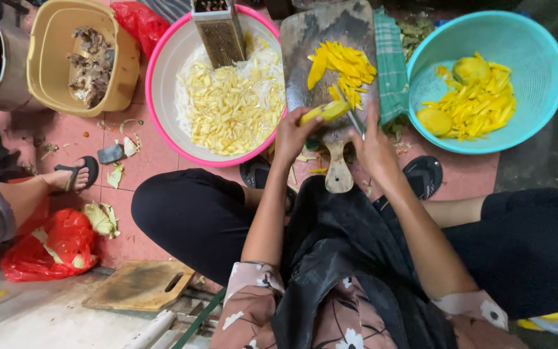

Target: Peeling and slicing mangoes into strips on a cutting board using a knife.

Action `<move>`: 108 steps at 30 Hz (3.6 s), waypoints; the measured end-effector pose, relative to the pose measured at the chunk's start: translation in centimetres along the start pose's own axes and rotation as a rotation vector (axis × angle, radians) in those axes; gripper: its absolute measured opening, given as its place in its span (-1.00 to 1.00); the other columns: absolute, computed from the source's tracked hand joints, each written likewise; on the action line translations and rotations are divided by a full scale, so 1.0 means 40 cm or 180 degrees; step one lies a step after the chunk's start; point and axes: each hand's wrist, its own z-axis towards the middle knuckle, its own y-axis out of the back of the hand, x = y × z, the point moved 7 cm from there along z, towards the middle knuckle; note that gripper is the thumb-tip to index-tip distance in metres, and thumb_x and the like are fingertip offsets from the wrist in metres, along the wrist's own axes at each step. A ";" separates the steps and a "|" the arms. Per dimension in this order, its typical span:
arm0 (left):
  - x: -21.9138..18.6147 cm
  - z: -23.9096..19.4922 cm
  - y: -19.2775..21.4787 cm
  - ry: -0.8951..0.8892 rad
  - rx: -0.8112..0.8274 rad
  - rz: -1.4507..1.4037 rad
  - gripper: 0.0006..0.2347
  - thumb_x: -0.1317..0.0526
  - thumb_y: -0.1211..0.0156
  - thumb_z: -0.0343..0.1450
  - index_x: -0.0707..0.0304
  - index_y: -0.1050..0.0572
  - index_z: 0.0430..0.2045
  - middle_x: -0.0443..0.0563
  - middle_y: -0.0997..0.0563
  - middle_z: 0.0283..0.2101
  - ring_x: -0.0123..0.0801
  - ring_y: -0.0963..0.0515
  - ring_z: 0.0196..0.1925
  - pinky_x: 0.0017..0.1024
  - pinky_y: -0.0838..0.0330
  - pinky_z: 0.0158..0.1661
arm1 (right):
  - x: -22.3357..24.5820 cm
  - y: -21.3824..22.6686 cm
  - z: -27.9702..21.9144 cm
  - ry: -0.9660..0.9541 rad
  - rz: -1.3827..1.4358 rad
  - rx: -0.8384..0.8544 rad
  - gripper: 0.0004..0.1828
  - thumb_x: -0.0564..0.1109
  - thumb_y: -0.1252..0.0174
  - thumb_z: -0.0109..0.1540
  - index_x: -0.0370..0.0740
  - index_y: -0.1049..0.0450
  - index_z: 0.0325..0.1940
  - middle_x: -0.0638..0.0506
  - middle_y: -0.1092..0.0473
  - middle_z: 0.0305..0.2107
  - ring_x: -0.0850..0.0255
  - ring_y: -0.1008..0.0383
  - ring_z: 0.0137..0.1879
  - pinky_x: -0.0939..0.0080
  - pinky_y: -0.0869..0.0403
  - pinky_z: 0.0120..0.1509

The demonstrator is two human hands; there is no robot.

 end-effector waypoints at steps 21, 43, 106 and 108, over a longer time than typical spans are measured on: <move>-0.084 -0.101 -0.007 -0.1190 -0.0138 0.2008 -0.89 0.21 -0.15 0.45 0.25 -0.54 -0.32 0.30 -0.61 -0.43 0.24 -0.64 -0.23 0.06 -0.52 -0.21 | 0.101 -0.018 -0.261 0.0201 -0.1104 0.0672 -0.17 -0.21 0.26 0.33 0.35 0.28 0.63 -0.28 -0.33 -0.20 -0.40 -0.57 -0.25 -0.39 -0.56 -0.19; -0.100 -0.135 -0.053 -0.1651 -0.0280 0.1907 -0.93 0.23 -0.12 0.48 0.15 -0.53 -0.31 0.19 -0.57 -0.46 0.13 -0.64 -0.27 -0.05 -0.56 -0.26 | 0.140 -0.110 -0.105 0.0405 -0.1583 -0.0465 -0.08 -0.31 0.06 0.27 0.28 0.21 0.62 -0.14 -0.31 -0.33 -0.18 -0.58 -0.40 -0.16 -0.59 -0.42; -0.264 -0.177 0.013 -0.1634 0.1201 0.2001 -0.85 0.24 -0.32 0.39 0.10 -0.60 -0.19 0.07 -0.63 -0.34 0.00 -0.66 -0.15 -0.14 -0.57 -0.14 | 0.033 0.010 -0.069 0.0397 0.0933 -0.0341 -0.57 0.10 -0.22 0.25 -0.07 -0.52 0.15 -0.25 -0.56 -0.25 -0.21 -0.57 -0.04 -0.19 -0.54 -0.03; -0.252 -0.174 0.008 -0.1650 0.1225 0.1991 -0.84 0.26 -0.33 0.39 0.11 -0.60 -0.18 0.08 -0.62 -0.34 0.00 -0.66 -0.15 -0.16 -0.57 -0.14 | 0.037 0.010 -0.062 0.0589 0.0888 -0.0516 -0.63 0.08 -0.20 0.27 -0.13 -0.55 0.07 -0.21 -0.57 -0.30 -0.15 -0.58 -0.09 -0.15 -0.55 -0.12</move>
